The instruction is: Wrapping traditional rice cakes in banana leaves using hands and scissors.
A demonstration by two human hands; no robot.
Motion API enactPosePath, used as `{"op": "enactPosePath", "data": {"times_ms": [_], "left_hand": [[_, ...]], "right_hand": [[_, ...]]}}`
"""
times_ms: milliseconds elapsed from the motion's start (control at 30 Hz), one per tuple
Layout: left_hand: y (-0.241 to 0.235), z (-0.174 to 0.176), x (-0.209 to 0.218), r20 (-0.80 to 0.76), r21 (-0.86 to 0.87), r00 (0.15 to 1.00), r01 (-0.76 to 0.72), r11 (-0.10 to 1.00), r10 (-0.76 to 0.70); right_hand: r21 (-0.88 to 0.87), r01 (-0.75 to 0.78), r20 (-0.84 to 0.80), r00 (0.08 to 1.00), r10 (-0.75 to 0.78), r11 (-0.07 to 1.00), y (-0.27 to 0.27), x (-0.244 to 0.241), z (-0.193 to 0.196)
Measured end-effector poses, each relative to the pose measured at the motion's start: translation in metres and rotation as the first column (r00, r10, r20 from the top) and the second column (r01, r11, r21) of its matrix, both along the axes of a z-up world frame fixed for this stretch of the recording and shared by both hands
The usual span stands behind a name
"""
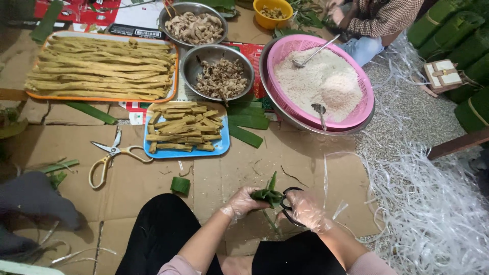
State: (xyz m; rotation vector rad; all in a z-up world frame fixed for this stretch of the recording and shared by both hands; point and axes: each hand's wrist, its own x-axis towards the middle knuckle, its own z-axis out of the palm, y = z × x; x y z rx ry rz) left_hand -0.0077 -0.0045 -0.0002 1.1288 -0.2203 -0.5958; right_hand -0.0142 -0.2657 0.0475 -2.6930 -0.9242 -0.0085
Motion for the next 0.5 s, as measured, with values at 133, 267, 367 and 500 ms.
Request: {"op": "enactPosePath", "data": {"times_ms": [133, 267, 367, 500], "left_hand": [[-0.002, -0.018, 0.004, -0.022, 0.012, 1.000, -0.011, 1.000, 0.011], [-0.005, -0.020, 0.003, -0.003, 0.027, 0.999, -0.035, 0.999, 0.035], [0.000, -0.012, 0.004, -0.040, -0.001, 0.999, -0.010, 1.000, 0.010], [0.001, -0.001, 0.002, -0.060, -0.112, 0.998, 0.016, 0.994, -0.023]], "right_hand": [[-0.078, 0.092, -0.099, 0.990, -0.100, 0.993, 0.010, -0.002, -0.003], [-0.235, 0.093, -0.061, 0.992, -0.110, 0.967, 0.025, -0.008, 0.013], [-0.077, 0.201, -0.272, 0.938, -0.215, 0.976, 0.037, -0.013, 0.046], [-0.145, 0.145, -0.255, 0.950, -0.179, 0.979, 0.025, -0.008, 0.025]]}}
